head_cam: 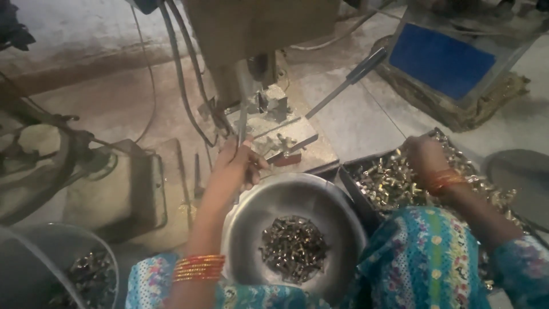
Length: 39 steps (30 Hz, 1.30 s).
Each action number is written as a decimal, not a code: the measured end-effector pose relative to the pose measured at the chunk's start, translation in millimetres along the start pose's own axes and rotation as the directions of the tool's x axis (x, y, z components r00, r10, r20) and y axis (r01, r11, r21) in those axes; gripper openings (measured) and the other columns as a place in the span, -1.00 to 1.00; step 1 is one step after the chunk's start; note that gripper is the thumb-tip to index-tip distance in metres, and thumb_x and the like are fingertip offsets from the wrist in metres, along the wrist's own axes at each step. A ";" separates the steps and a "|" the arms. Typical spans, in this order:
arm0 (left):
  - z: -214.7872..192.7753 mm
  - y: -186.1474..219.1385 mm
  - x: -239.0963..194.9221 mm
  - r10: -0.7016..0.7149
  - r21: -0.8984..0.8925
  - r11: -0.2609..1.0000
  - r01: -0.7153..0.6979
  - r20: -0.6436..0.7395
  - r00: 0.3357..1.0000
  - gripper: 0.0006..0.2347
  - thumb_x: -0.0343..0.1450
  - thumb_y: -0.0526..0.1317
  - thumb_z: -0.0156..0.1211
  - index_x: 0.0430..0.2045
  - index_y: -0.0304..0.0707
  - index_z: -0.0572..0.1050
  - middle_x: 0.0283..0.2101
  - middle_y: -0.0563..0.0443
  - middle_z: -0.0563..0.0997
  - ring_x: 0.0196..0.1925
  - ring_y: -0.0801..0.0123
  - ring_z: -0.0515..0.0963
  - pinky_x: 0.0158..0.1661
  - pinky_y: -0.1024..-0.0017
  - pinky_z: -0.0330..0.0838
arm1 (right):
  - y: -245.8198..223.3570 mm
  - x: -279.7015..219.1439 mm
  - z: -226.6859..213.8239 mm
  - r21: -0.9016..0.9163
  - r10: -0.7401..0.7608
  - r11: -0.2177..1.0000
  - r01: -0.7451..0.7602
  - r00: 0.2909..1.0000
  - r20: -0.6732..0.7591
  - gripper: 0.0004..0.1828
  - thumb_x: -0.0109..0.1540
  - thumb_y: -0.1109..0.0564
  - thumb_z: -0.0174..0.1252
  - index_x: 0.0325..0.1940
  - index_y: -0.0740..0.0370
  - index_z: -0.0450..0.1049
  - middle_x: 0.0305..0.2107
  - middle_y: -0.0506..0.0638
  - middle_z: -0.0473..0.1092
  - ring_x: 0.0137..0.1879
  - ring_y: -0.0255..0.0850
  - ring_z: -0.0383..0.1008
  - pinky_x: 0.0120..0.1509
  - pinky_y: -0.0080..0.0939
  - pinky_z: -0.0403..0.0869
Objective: The person operates a manual lever press to process small brass metal components by picking pieces from a bin, pressing them, and filing their edges.
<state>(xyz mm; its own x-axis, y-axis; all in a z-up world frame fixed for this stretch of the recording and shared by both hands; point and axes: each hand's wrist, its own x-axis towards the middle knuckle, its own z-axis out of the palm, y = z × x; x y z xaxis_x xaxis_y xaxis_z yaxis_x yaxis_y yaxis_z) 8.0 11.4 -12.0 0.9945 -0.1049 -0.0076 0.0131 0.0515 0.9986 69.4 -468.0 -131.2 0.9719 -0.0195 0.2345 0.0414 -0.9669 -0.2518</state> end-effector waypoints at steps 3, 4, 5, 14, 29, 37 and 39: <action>-1.0 -3.9 5.6 -0.018 0.013 1.000 0.018 -0.007 1.000 -0.79 0.56 -0.13 -0.08 -0.13 -0.33 0.31 -0.44 -0.07 0.62 -0.65 0.47 0.47 -0.67 0.50 0.28 | -49.0 3.7 -45.8 0.285 0.201 0.932 -0.223 0.974 0.106 -0.86 0.29 0.20 0.19 -0.08 0.21 0.60 -0.29 0.17 0.58 -0.24 -0.04 0.58 -0.15 0.00 0.52; -0.5 -4.1 5.6 -0.015 0.013 1.000 0.015 -0.007 1.000 -0.79 0.56 -0.13 -0.08 -0.13 -0.33 0.31 -0.44 -0.07 0.62 -0.65 0.47 0.47 -0.67 0.50 0.28 | -59.6 11.4 -47.7 0.286 0.200 0.932 -0.221 0.974 0.103 -0.86 0.29 0.20 0.19 -0.08 0.21 0.60 -0.29 0.17 0.58 -0.24 -0.04 0.58 -0.15 0.00 0.52; -0.1 -3.9 5.9 -0.020 0.010 1.000 0.020 -0.004 1.000 -0.79 0.56 -0.12 -0.08 -0.13 -0.30 0.31 -0.45 -0.07 0.62 -0.65 0.47 0.46 -0.68 0.50 0.28 | -70.1 19.0 -49.5 0.376 0.171 0.906 -0.195 0.981 0.095 -0.86 0.27 0.20 0.23 -0.09 0.21 0.60 -0.29 0.14 0.59 -0.22 -0.07 0.58 -0.14 -0.04 0.51; -1.7 -9.1 11.1 -0.052 0.023 0.998 0.052 -0.012 0.999 -0.80 0.56 -0.09 -0.09 -0.15 -0.25 0.31 -0.46 -0.07 0.64 -0.65 0.47 0.46 -0.67 0.51 0.29 | -227.9 45.6 -45.6 0.476 -0.425 0.702 0.529 0.849 -0.315 -0.77 0.12 0.45 0.23 -0.19 0.30 0.49 -0.12 0.12 0.42 -0.06 -0.06 0.54 -0.03 -0.15 0.56; 2.7 -2.0 6.0 -0.076 0.000 0.997 0.077 -0.020 0.997 -0.80 0.56 -0.11 -0.10 -0.11 -0.26 0.30 -0.46 -0.06 0.62 -0.67 0.48 0.45 -0.67 0.51 0.27 | -252.3 57.8 -28.3 0.383 -0.477 0.705 0.597 0.799 -0.366 -0.71 0.07 0.38 0.19 -0.13 0.26 0.52 -0.32 0.21 0.46 -0.17 0.21 0.49 -0.05 0.06 0.45; -1.5 -2.1 5.2 -0.049 0.017 0.999 0.049 0.004 0.999 -0.79 0.56 -0.11 -0.12 -0.10 -0.26 0.30 -0.45 -0.06 0.64 -0.64 0.49 0.47 -0.65 0.53 0.30 | -262.5 41.7 -44.6 0.332 -0.493 0.744 0.580 0.812 -0.313 -0.75 0.00 0.38 0.21 -0.24 0.32 0.50 -0.37 0.24 0.45 -0.21 0.21 0.48 -0.12 0.07 0.45; -3.2 -2.2 7.1 -0.044 0.030 0.999 0.043 0.004 0.999 -0.79 0.57 -0.11 -0.12 -0.11 -0.28 0.30 -0.45 -0.07 0.64 -0.64 0.48 0.47 -0.65 0.53 0.30 | -275.7 29.9 -62.3 0.442 -0.441 0.714 0.543 0.839 -0.318 -0.79 0.07 0.36 0.19 -0.22 0.31 0.49 -0.36 0.20 0.44 -0.26 0.12 0.51 -0.16 0.01 0.47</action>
<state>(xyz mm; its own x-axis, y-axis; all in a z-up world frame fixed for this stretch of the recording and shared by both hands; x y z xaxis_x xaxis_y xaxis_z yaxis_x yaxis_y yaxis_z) 15.3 13.8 -14.5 0.9925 -0.1114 -0.0509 0.0532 0.0173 0.9984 72.6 -217.9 3.7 0.7237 0.3295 0.6064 0.6596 -0.5886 -0.4673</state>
